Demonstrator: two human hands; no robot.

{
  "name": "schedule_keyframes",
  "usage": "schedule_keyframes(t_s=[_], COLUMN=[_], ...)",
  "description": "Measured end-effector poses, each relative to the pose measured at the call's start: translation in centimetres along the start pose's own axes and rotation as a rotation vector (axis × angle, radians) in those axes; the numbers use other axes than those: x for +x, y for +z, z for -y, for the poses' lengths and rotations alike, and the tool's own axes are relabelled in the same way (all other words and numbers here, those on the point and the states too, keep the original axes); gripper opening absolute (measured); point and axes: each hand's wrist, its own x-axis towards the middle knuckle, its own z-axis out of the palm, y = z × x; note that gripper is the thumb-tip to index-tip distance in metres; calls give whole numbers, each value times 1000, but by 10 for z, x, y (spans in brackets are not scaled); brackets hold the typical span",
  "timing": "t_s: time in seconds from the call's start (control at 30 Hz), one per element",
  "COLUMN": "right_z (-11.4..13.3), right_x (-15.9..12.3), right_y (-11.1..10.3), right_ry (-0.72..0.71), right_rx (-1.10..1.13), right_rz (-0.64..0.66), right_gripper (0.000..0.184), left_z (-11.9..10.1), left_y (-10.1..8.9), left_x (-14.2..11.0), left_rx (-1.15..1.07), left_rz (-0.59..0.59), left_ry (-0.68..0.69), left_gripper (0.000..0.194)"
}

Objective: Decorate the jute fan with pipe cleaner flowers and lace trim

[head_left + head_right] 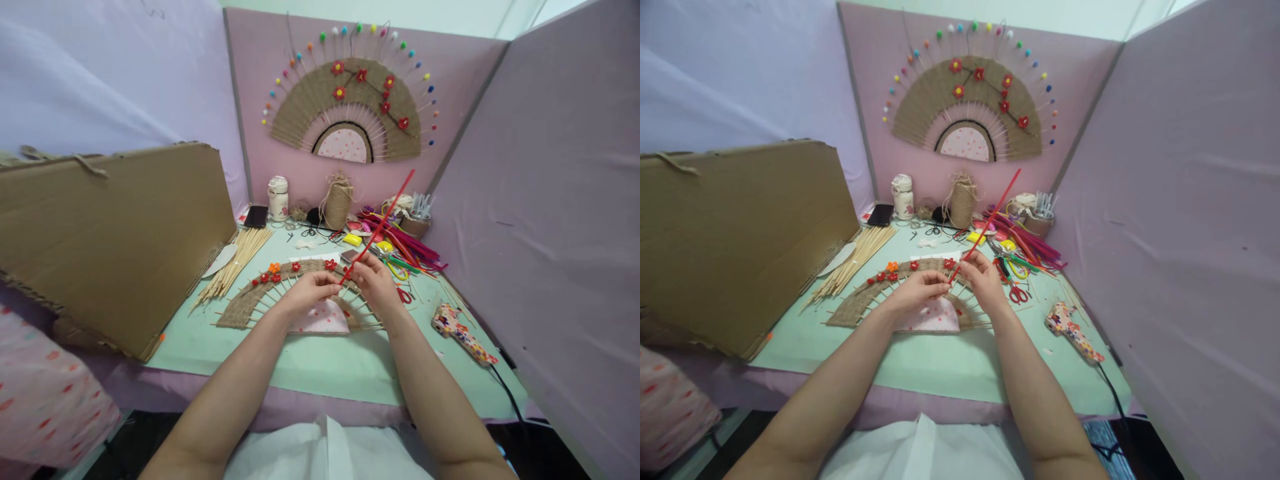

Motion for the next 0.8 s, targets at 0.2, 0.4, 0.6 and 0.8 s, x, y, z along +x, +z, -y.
schedule_keyframes(t_s=[0.2,0.4,0.6,0.8], right_z=[18,7,0,-7], right_x=[-2,6,-8,-7], right_y=[-9,-15,-3,3], right_ry=[-163,-105,-330,-690], right_rx=[190,72,-575,-775], right_rz=[-53,-130,60,90], right_gripper=[16,18,20,28], left_z=[-9,-11,-10,-8], left_y=[-21,-23,-23,-16], left_x=[0,5,6,4], left_rx=[-150,-266,-344,-267], left_rz=[-155,-280,-295,-175], left_ry=[83,162,149,103], left_gripper=[31,32,34,31])
